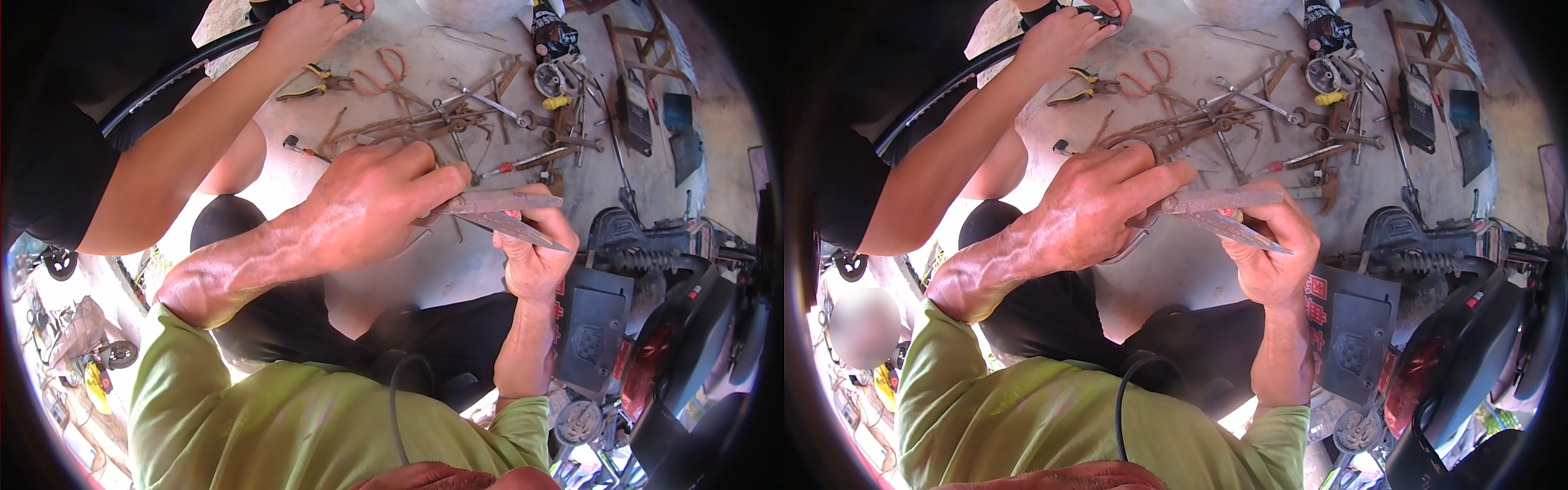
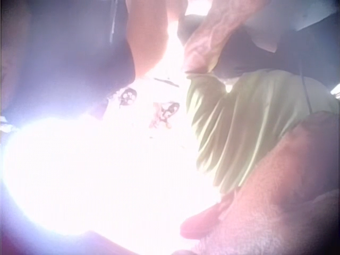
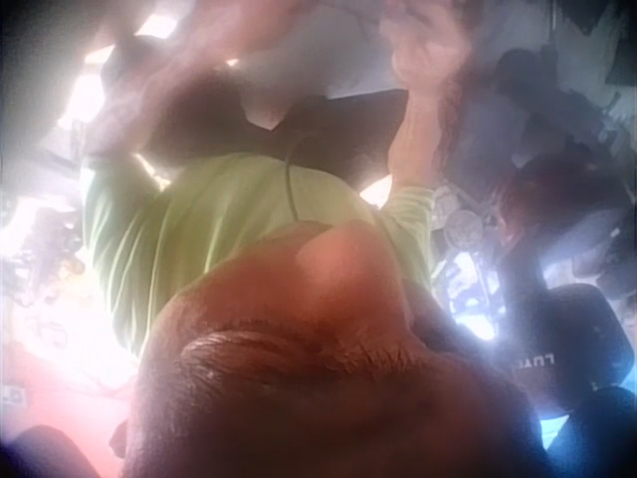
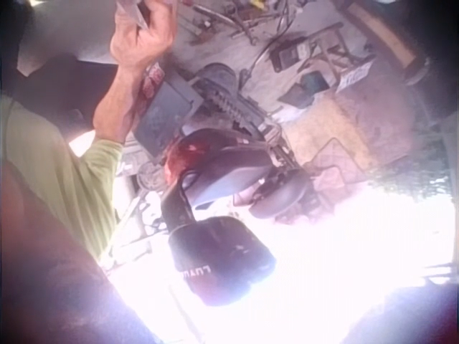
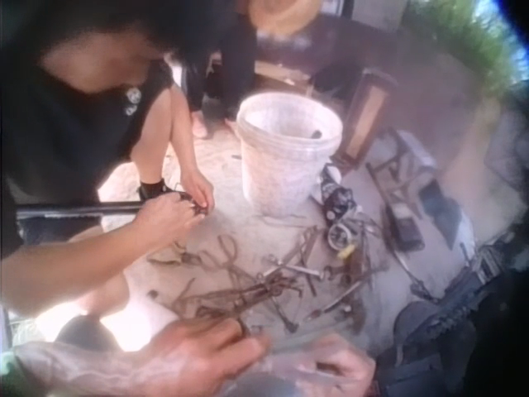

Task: The person uses shears to cut and trim a small component, then inserts it into a bicycle pump handle and secures it.

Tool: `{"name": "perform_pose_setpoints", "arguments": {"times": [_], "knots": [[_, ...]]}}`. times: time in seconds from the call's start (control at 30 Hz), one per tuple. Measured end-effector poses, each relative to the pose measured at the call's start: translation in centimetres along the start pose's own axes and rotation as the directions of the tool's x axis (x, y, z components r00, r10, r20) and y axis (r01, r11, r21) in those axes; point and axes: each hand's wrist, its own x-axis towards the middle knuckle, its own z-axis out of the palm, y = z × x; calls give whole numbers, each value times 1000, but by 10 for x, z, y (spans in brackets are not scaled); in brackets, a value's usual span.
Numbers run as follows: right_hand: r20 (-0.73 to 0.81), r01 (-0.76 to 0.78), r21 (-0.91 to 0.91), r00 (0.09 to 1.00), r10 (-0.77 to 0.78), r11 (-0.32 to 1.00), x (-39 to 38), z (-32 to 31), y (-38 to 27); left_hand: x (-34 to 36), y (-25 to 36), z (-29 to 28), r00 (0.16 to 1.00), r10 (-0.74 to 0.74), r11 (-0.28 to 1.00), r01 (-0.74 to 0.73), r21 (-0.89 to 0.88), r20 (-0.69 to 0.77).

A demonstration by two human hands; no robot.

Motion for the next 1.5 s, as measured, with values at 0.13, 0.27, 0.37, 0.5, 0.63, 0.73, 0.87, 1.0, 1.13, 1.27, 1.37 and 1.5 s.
{"name": "perform_pose_setpoints", "arguments": {"times": [0.13,0.27,0.37,0.5,0.63,0.73,0.87,1.0,1.13,1.27,1.37,1.5], "knots": [[7,18,-54,1000,-18,998,0,-2,0,-1,0,0,1000,0,1000,1,-31,2],[-11,12,-54,1000,-13,998,1,-2,-3,0,1,0,1000,-5,998,6,-61,22],[-22,6,-24,1000,-7,1000,1,-2,-2,-1,0,1,999,0,998,2,-56,32],[-20,20,-45,1000,-21,999,1,-6,-2,1,-1,3,998,-4,998,8,-70,55],[-7,33,-76,999,-34,997,5,-8,-2,0,-2,5,998,-1,995,7,-102,57],[-21,44,-53,999,-45,998,6,-6,0,4,4,-1,999,-22,994,24,-108,25],[-81,51,55,996,-46,997,4,-2,4,7,0,1,999,-1,997,-3,-74,-49],[-65,90,2,994,-89,996,6,-3,3,4,3,4,1000,-8,999,7,-40,-19],[-66,70,1,995,-70,998,3,-3,2,4,3,1,1000,-15,998,15,-61,4],[-43,65,-44,997,-67,997,0,-8,3,4,3,1,1000,-14,999,15,-52,14],[-41,71,-7,997,-71,997,2,-6,0,3,4,1,999,-29,999,30,-25,32],[-22,114,-71,993,-116,991,2,-6,-2,1,3,1,999,-40,999,41,-19,31]]}}
